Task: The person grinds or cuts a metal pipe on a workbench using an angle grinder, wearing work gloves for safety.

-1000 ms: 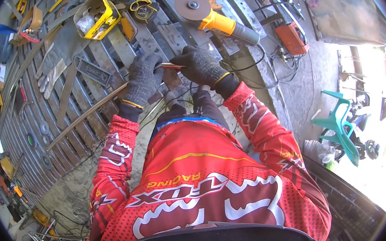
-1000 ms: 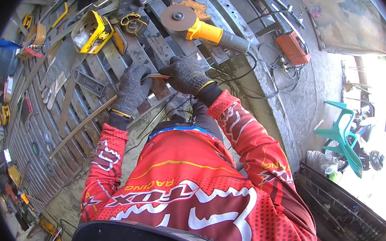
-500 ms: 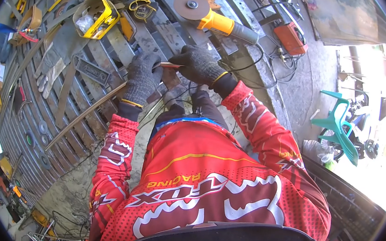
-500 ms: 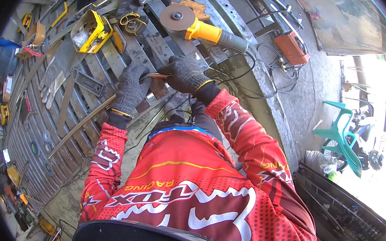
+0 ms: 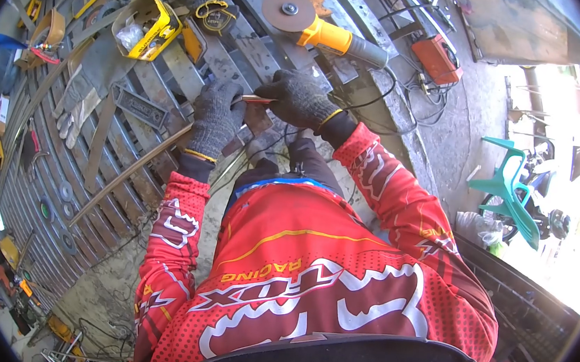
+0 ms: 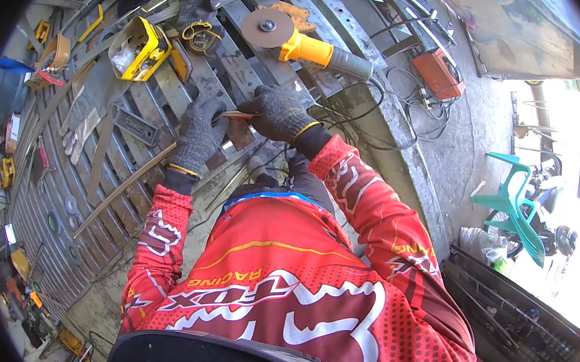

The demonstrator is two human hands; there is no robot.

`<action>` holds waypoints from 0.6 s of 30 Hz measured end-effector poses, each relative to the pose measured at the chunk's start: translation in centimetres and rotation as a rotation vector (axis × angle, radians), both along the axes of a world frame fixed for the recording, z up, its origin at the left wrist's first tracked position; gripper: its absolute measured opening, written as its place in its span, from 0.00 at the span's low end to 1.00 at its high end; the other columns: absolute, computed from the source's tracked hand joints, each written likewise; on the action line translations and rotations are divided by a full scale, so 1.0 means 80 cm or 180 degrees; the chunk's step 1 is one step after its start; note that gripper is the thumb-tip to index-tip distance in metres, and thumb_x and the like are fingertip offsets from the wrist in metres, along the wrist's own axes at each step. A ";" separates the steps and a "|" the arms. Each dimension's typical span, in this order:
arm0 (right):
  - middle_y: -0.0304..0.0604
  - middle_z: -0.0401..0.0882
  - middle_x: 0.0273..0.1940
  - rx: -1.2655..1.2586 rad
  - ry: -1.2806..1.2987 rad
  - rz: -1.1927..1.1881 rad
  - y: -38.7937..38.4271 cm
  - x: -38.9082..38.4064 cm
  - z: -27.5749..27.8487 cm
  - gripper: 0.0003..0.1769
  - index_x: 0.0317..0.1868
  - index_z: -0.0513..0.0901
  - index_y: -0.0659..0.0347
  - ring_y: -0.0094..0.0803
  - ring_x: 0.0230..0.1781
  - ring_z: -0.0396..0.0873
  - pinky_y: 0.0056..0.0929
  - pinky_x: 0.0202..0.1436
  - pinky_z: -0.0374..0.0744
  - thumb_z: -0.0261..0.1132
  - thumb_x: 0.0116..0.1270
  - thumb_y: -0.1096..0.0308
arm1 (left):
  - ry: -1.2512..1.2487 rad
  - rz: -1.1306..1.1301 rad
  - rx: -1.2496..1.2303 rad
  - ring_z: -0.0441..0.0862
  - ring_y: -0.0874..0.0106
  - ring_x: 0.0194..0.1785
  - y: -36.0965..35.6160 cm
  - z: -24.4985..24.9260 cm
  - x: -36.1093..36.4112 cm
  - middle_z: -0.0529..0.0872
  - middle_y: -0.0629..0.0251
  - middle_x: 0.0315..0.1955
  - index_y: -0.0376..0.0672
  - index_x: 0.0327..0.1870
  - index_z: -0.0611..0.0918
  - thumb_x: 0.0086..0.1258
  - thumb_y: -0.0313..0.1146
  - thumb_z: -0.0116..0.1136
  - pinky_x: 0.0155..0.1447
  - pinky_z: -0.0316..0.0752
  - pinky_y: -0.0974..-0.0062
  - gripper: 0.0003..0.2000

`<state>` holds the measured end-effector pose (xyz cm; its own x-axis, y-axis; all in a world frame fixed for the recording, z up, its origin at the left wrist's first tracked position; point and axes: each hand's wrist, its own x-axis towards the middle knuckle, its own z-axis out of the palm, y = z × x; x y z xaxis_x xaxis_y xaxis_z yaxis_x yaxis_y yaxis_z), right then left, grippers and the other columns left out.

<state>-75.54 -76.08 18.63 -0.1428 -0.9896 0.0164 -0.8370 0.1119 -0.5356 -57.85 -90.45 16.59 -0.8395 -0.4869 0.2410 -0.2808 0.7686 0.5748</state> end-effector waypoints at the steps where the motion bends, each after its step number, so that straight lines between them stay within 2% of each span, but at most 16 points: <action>1: 0.48 0.79 0.35 -0.0064 0.0082 0.0010 0.000 0.000 0.001 0.15 0.50 0.90 0.47 0.48 0.40 0.81 0.47 0.43 0.78 0.68 0.62 0.68 | -0.0056 0.0004 0.0010 0.82 0.49 0.49 0.000 0.001 0.000 0.84 0.53 0.41 0.44 0.41 0.84 0.59 0.29 0.67 0.53 0.77 0.52 0.09; 5: 0.48 0.79 0.36 0.0027 0.0097 0.0018 0.000 0.000 0.008 0.15 0.49 0.90 0.47 0.49 0.41 0.81 0.47 0.44 0.78 0.68 0.62 0.68 | -0.0266 -0.0020 0.0017 0.82 0.49 0.49 0.001 0.009 0.001 0.84 0.53 0.42 0.44 0.43 0.84 0.59 0.29 0.67 0.54 0.77 0.52 0.11; 9: 0.49 0.79 0.37 0.0059 -0.0018 0.0065 0.001 -0.003 0.016 0.18 0.52 0.88 0.50 0.50 0.42 0.80 0.47 0.45 0.79 0.68 0.60 0.67 | -0.0149 -0.0044 -0.0026 0.81 0.49 0.50 0.000 0.009 0.006 0.84 0.54 0.43 0.44 0.45 0.83 0.60 0.30 0.67 0.55 0.77 0.51 0.12; 11: 0.49 0.79 0.38 0.0024 -0.0030 0.0084 0.001 -0.004 0.015 0.19 0.53 0.88 0.51 0.50 0.42 0.80 0.47 0.46 0.79 0.68 0.60 0.67 | -0.0105 -0.0028 0.0152 0.81 0.49 0.51 0.003 0.021 0.008 0.84 0.51 0.44 0.40 0.48 0.82 0.58 0.28 0.69 0.56 0.77 0.54 0.16; 13: 0.50 0.80 0.36 -0.0123 -0.0091 -0.0036 0.001 -0.004 0.013 0.12 0.46 0.88 0.51 0.52 0.42 0.82 0.51 0.45 0.79 0.68 0.65 0.58 | -0.0197 0.0004 0.0133 0.81 0.49 0.51 0.004 0.023 0.010 0.84 0.51 0.45 0.40 0.47 0.82 0.58 0.28 0.70 0.56 0.77 0.54 0.15; 14: 0.50 0.80 0.36 -0.0120 -0.0094 -0.0033 0.001 -0.006 0.014 0.12 0.46 0.88 0.51 0.52 0.42 0.82 0.51 0.45 0.79 0.68 0.65 0.58 | -0.0290 0.0035 0.0114 0.81 0.49 0.51 0.005 0.024 0.010 0.84 0.52 0.45 0.40 0.47 0.82 0.58 0.28 0.70 0.56 0.77 0.54 0.15; 17: 0.50 0.84 0.39 -0.0246 -0.0251 -0.0107 0.006 -0.013 0.023 0.16 0.51 0.88 0.55 0.48 0.46 0.84 0.46 0.51 0.81 0.71 0.63 0.60 | -0.0414 0.0076 -0.0004 0.81 0.49 0.51 0.007 0.028 0.011 0.84 0.53 0.46 0.42 0.48 0.83 0.58 0.27 0.69 0.56 0.77 0.55 0.16; 18: 0.51 0.85 0.42 -0.0182 -0.0754 -0.0368 0.010 -0.017 0.029 0.18 0.54 0.87 0.56 0.45 0.47 0.85 0.43 0.53 0.82 0.71 0.63 0.63 | -0.0415 0.0067 0.0012 0.81 0.49 0.51 0.006 0.026 0.010 0.84 0.53 0.46 0.42 0.48 0.83 0.58 0.27 0.69 0.56 0.77 0.55 0.16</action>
<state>-76.87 -75.25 20.93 -0.2613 -0.9649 0.0245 -0.6711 0.1634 -0.7231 -57.03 -89.94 18.67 -0.8531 -0.5056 0.1286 -0.3694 0.7596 0.5353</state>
